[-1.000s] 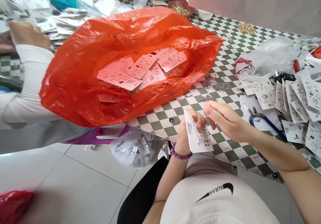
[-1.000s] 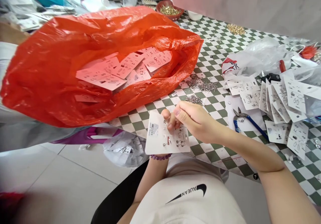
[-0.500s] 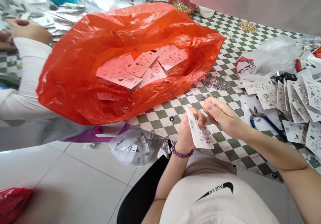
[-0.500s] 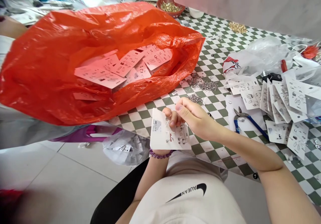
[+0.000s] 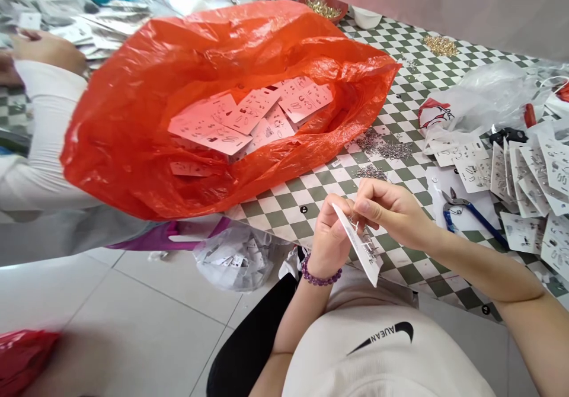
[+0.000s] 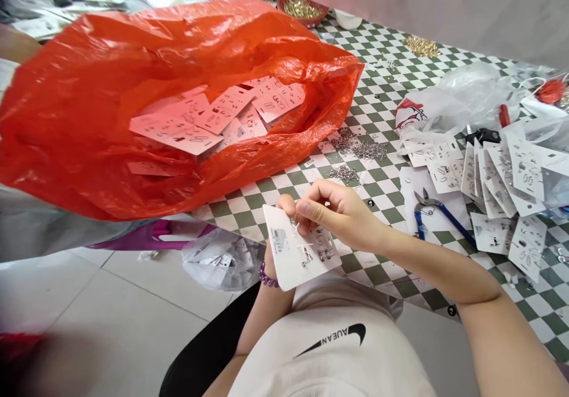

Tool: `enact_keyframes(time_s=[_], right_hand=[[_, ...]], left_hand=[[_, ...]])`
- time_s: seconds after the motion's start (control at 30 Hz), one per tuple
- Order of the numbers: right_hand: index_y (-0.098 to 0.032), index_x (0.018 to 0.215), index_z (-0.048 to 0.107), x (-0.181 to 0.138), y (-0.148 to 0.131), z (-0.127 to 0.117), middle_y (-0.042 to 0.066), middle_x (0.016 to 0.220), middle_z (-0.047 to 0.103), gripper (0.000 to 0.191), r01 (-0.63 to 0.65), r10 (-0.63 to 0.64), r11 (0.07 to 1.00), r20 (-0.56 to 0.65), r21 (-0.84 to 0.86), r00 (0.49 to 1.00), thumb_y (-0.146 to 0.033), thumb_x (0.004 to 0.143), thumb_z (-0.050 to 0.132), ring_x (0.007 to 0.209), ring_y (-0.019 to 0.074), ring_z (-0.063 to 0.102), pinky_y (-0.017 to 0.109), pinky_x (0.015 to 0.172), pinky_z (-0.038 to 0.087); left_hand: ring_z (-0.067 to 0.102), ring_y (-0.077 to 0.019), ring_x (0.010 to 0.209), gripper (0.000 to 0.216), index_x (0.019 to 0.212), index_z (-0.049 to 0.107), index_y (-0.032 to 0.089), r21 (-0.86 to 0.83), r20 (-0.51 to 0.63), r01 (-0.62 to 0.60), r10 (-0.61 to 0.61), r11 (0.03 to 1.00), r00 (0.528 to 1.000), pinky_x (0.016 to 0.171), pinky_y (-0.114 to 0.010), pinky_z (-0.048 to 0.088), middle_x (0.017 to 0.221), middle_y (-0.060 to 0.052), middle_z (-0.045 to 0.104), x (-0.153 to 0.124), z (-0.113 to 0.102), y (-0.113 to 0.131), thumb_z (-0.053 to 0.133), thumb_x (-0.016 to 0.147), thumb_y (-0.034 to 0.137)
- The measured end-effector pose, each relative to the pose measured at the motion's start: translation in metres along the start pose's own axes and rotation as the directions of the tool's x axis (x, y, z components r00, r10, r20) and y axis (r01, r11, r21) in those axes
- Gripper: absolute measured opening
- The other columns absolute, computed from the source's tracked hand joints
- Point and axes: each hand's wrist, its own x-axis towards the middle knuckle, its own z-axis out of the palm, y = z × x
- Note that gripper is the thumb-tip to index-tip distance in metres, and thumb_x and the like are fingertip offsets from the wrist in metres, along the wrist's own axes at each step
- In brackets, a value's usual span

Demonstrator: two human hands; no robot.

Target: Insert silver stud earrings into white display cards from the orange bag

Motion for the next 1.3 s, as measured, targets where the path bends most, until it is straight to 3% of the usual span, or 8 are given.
enact_keyframes(time_s=[0.17,0.7,1.0,1.3], right_hand=[[-0.015,0.072,0.054,0.0016,0.0003,-0.0015,-0.002,0.063,0.059,0.027,-0.003,0.005,0.999,0.042,-0.04,0.999,-0.034,0.09,0.061,0.054,0.0046,0.054,0.016,0.049,0.045],[-0.016,0.074,0.053,0.0014,0.0018,-0.0056,-0.002,0.069,0.062,0.022,-0.023,0.029,0.999,0.134,-0.045,0.991,-0.027,0.094,0.055,0.058,0.0043,0.058,0.015,0.053,0.045],[-0.016,0.072,0.051,0.0013,-0.0002,-0.004,-0.002,0.067,0.058,0.026,-0.01,0.021,0.994,0.102,-0.106,0.995,-0.032,0.092,0.056,0.058,0.0044,0.055,0.015,0.053,0.046],[-0.018,0.067,0.045,0.0023,-0.0041,-0.0024,-0.002,0.062,0.054,0.032,-0.122,0.132,0.98,0.055,-0.158,0.99,-0.039,0.087,0.059,0.054,0.0063,0.052,0.017,0.047,0.043]], left_hand=[[0.051,-0.0071,0.049,0.034,0.078,0.05,0.02,-0.064,0.078,-0.059,0.064,0.996,0.995,0.064,-0.027,0.054,0.058,0.008,0.053,-0.0005,0.0023,0.0034,0.072,0.076,0.046],[0.05,-0.0079,0.053,0.03,0.078,0.052,0.02,-0.113,0.066,-0.011,0.018,0.994,0.998,0.057,-0.022,0.051,0.057,0.006,0.052,-0.0044,-0.0028,0.0029,0.073,0.076,0.042],[0.047,-0.0087,0.053,0.027,0.078,0.051,0.02,-0.102,-0.007,0.016,-0.016,0.995,1.0,0.059,-0.023,0.049,0.058,0.006,0.05,-0.0085,0.0015,0.0051,0.071,0.077,0.039],[0.046,-0.0078,0.049,0.035,0.07,0.049,0.019,-0.008,-0.052,0.047,-0.048,0.999,0.997,0.051,-0.019,0.042,0.055,0.006,0.045,-0.0079,0.0012,0.0065,0.071,0.076,0.045]])
